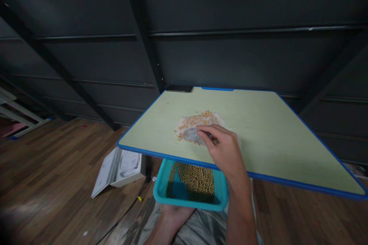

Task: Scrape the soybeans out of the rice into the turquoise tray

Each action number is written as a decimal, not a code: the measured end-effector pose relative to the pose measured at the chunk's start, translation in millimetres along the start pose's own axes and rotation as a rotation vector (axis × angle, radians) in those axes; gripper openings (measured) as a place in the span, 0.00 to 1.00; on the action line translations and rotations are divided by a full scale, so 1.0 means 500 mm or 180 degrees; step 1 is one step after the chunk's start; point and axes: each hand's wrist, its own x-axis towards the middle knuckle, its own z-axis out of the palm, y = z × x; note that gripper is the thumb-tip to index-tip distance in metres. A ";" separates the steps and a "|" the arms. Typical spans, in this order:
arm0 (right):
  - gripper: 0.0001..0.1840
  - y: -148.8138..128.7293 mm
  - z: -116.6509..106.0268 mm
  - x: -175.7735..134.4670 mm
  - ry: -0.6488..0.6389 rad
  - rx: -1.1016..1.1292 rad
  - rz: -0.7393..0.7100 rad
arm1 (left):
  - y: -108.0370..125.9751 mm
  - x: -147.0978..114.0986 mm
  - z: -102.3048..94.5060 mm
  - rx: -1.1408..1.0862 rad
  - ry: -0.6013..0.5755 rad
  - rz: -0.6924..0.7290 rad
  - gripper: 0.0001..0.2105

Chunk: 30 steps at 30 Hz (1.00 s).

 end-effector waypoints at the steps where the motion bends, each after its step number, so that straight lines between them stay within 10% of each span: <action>1: 0.08 -0.001 -0.001 0.000 0.0069 -0.0001 -0.0026 | 0.000 -0.001 0.002 0.0010 0.0007 0.0018 0.17; 30: 0.11 -0.018 0.021 0.003 -0.0505 0.0362 -0.0156 | -0.001 0.000 0.039 0.0117 -0.0153 0.0079 0.18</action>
